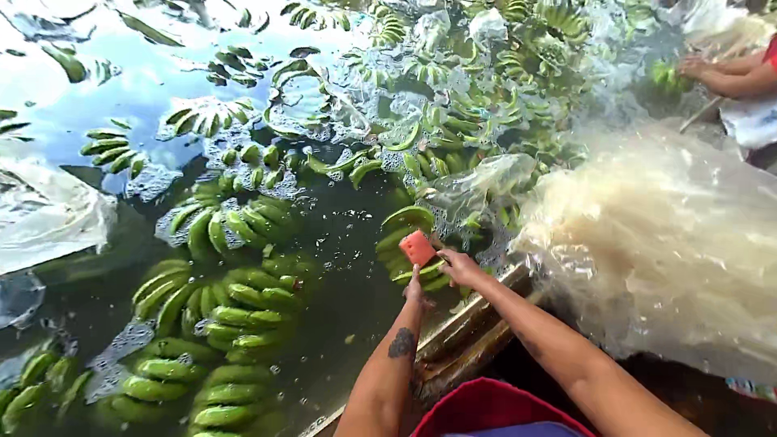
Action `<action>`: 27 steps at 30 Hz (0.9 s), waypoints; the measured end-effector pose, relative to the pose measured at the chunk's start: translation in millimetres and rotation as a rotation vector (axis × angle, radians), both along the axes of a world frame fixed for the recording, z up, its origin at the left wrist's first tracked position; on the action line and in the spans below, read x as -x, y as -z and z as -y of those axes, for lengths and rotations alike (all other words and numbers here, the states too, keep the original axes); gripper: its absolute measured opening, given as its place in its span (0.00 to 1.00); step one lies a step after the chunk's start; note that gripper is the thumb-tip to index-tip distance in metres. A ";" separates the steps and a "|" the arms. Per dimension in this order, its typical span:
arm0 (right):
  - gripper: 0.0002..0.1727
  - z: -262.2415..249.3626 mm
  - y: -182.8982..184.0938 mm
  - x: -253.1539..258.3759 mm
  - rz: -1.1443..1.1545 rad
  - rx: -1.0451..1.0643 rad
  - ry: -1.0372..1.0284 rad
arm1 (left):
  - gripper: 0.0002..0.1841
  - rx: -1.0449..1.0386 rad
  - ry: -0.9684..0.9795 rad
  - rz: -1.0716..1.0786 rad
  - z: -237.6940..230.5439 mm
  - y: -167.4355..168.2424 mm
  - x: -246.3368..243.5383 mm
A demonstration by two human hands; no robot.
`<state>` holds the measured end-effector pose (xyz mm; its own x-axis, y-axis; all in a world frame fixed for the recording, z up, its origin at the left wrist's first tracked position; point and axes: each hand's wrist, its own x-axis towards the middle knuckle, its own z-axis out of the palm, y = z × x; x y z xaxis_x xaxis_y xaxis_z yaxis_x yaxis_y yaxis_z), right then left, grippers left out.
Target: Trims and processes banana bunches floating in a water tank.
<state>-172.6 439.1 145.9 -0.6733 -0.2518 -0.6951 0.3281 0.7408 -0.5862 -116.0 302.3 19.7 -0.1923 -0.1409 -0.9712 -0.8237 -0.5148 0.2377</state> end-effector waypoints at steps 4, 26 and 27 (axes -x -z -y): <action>0.33 23.1 19.2 41.4 0.075 0.087 0.061 | 0.43 0.269 -0.162 0.028 -6.0 13.4 23.7; 0.29 24.8 68.8 176.3 -0.393 0.003 -0.106 | 0.30 0.354 -0.274 -0.072 164.8 52.6 5.9; 0.29 -3.1 56.3 180.4 -0.375 0.032 -0.156 | 0.30 0.330 -0.287 -0.076 167.7 49.9 4.1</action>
<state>-353.0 442.2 89.7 -0.8309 -0.3884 -0.3983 -0.0276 0.7439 -0.6678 -120.1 134.6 -30.2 -0.1698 -0.4989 -0.8499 -0.6321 -0.6065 0.4823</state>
